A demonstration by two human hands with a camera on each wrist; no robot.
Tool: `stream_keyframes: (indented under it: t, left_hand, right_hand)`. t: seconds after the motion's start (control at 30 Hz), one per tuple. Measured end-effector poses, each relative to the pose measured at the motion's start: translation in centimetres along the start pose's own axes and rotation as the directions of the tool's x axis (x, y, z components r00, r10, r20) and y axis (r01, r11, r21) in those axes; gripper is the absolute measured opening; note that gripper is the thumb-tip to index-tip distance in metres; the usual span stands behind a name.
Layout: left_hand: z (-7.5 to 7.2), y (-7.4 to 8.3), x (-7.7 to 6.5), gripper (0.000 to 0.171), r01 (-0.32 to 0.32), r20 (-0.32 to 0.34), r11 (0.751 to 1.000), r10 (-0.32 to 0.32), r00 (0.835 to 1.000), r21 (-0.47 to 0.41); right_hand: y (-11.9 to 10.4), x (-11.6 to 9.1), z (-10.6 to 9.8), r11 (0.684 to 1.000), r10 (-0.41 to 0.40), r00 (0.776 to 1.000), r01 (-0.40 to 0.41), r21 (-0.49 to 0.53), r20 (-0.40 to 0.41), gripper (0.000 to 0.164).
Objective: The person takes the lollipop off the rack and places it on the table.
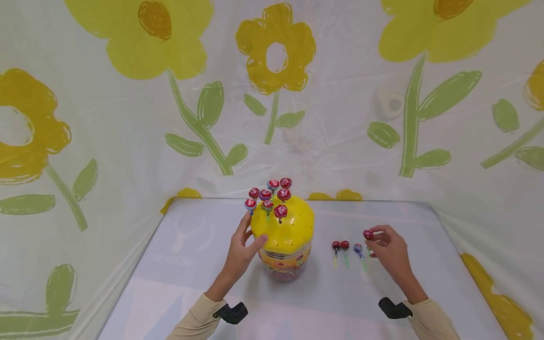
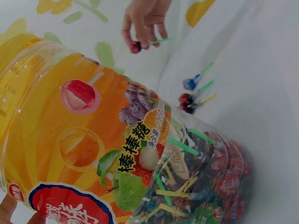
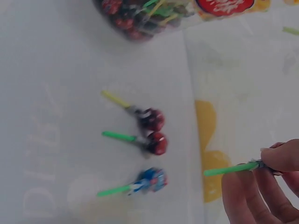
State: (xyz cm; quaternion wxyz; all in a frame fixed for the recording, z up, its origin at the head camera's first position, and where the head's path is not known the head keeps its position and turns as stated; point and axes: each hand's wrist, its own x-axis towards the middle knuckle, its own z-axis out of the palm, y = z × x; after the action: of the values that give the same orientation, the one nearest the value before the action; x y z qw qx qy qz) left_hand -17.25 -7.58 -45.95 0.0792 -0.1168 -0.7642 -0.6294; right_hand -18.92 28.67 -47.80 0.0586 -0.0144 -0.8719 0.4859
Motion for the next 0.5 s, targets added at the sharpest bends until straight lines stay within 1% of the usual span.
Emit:
stream_keyframes:
  t: [0.1, 0.2, 0.3, 0.33, 0.4, 0.5]
  left_hand:
    - [0.0, 0.0, 0.0, 0.076, 0.0, 0.004, 1.0, 0.0, 1.0, -0.003]
    - [0.0, 0.0, 0.0, 0.077, 0.003, 0.007, 1.0, -0.003, 1.0, -0.008]
    - [0.0, 0.0, 0.0, 0.078, 0.013, 0.008, 1.0, -0.013, 1.0, -0.008]
    - [0.0, 0.1, 0.0, 0.077, 0.014, 0.007, 1.0, -0.013, 1.0, -0.008]
    - [0.0, 0.1, 0.0, 0.077, 0.014, 0.005, 1.0, -0.014, 1.0, -0.008]
    - [0.0, 0.2, -0.1, 0.077, 0.006, -0.001, 1.0, -0.006, 1.0, -0.007]
  right_hand:
    - [2.1, 0.4, 0.4, 0.999, 0.034, 0.999, -0.035, -0.017, -0.003, 0.036]
    - [5.2, 1.1, 0.8, 0.997, 0.069, 0.997, -0.07, -0.015, -0.031, 0.035]
    - [8.3, 1.7, 1.2, 0.997, 0.08, 0.996, -0.081, -0.018, -0.046, 0.035]
    - [9.0, 1.8, 1.3, 0.996, 0.09, 0.995, -0.091, -0.021, -0.052, 0.035]
    - [9.8, 1.8, 1.3, 0.994, 0.103, 0.994, -0.104, -0.031, -0.043, 0.035]
    - [9.8, 1.5, 1.5, 0.987, 0.157, 0.987, -0.158, -0.043, -0.024, 0.038]
